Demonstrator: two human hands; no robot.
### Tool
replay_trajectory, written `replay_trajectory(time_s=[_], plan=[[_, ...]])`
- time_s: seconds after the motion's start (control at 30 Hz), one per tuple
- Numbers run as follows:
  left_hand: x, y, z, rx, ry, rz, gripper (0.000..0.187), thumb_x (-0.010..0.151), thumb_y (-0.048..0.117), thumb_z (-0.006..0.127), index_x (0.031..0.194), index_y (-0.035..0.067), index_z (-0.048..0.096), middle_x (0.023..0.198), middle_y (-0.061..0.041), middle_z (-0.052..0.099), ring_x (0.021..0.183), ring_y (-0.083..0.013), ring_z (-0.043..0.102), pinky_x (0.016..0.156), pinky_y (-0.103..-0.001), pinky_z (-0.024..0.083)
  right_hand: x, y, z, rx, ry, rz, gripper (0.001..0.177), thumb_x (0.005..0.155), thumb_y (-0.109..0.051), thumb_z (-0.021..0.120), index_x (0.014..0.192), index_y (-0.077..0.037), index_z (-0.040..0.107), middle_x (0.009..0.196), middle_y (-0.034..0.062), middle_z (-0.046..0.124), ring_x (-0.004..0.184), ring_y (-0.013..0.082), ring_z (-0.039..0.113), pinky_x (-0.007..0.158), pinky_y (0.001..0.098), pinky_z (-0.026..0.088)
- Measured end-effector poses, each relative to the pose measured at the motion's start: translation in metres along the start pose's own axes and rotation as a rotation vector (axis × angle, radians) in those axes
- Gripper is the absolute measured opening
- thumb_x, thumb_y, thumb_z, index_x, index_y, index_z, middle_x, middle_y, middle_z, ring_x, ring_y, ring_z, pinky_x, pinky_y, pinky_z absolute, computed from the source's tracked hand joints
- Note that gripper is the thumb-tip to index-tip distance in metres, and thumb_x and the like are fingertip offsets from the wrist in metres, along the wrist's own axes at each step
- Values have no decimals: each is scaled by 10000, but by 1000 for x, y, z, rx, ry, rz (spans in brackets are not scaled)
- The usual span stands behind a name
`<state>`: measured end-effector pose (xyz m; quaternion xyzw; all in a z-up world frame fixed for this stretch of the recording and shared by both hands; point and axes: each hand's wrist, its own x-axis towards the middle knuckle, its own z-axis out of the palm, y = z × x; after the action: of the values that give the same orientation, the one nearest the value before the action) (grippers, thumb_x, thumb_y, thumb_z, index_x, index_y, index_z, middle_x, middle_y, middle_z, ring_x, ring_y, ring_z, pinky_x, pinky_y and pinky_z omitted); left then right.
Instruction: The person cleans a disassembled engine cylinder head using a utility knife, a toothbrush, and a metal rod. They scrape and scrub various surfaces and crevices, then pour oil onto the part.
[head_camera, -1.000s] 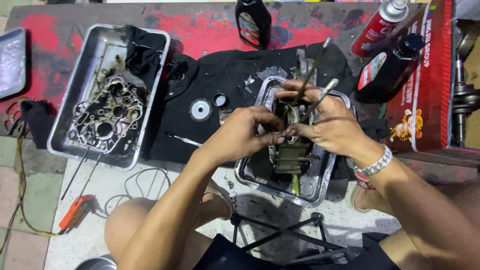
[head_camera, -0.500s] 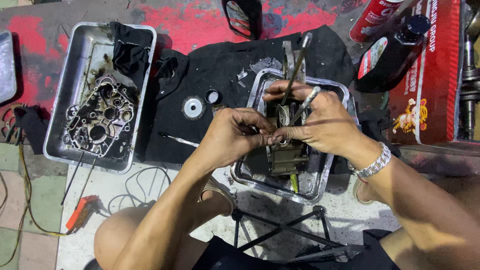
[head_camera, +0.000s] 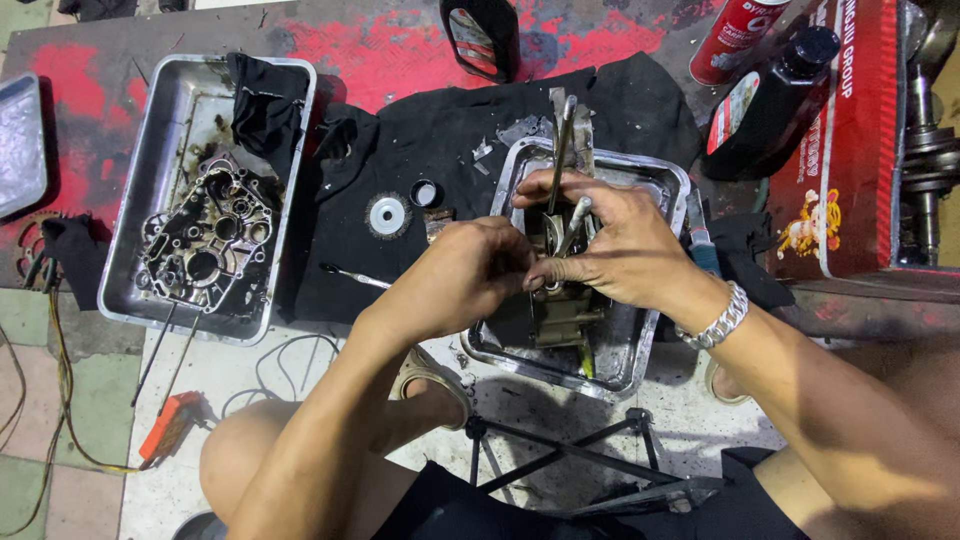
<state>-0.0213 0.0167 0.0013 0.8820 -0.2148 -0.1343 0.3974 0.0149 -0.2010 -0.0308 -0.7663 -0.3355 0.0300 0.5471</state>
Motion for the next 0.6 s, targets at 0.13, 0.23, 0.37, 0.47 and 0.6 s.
replay_trajectory(time_s=[0.13, 0.23, 0.37, 0.47, 0.6], plan=[[-12, 8, -13, -191, -99, -73, 194, 834, 157, 821, 941, 30, 721, 880, -102, 753, 812, -184, 715, 754, -315, 564, -2, 3, -3, 93, 6, 3, 668, 763, -277, 905, 1321, -48, 619, 1301, 70, 717, 1213, 166, 701, 1055, 318, 543], [-29, -5, -32, -230, -69, -198, 155, 806, 132, 810, 905, 35, 739, 840, -96, 772, 782, -202, 734, 730, -316, 587, -2, 4, -4, 100, 0, 11, 668, 759, -260, 906, 1322, -47, 617, 1279, 63, 725, 1210, 165, 701, 1059, 315, 538], [-35, -39, -50, 253, 155, -380, 160, 733, 81, 842, 854, 21, 755, 752, -120, 748, 687, -255, 727, 658, -352, 569, -2, -2, -4, -7, -17, -5, 666, 727, -233, 927, 1295, -50, 632, 1256, 67, 736, 1180, 164, 709, 1043, 314, 536], [-40, -42, -44, 251, 287, -297, 183, 749, 80, 843, 894, 24, 747, 797, -124, 743, 713, -263, 739, 661, -356, 571, -2, -4, -5, 5, -24, 24, 662, 734, -217, 918, 1309, -54, 631, 1257, 63, 741, 1180, 160, 708, 1034, 310, 535], [-37, -20, -16, 54, 267, 8, 162, 817, 81, 789, 972, 52, 752, 878, -100, 727, 742, -266, 738, 651, -348, 577, -4, -1, -5, 46, -9, 47, 657, 745, -198, 908, 1315, -39, 624, 1266, 62, 738, 1198, 156, 700, 1045, 304, 534]])
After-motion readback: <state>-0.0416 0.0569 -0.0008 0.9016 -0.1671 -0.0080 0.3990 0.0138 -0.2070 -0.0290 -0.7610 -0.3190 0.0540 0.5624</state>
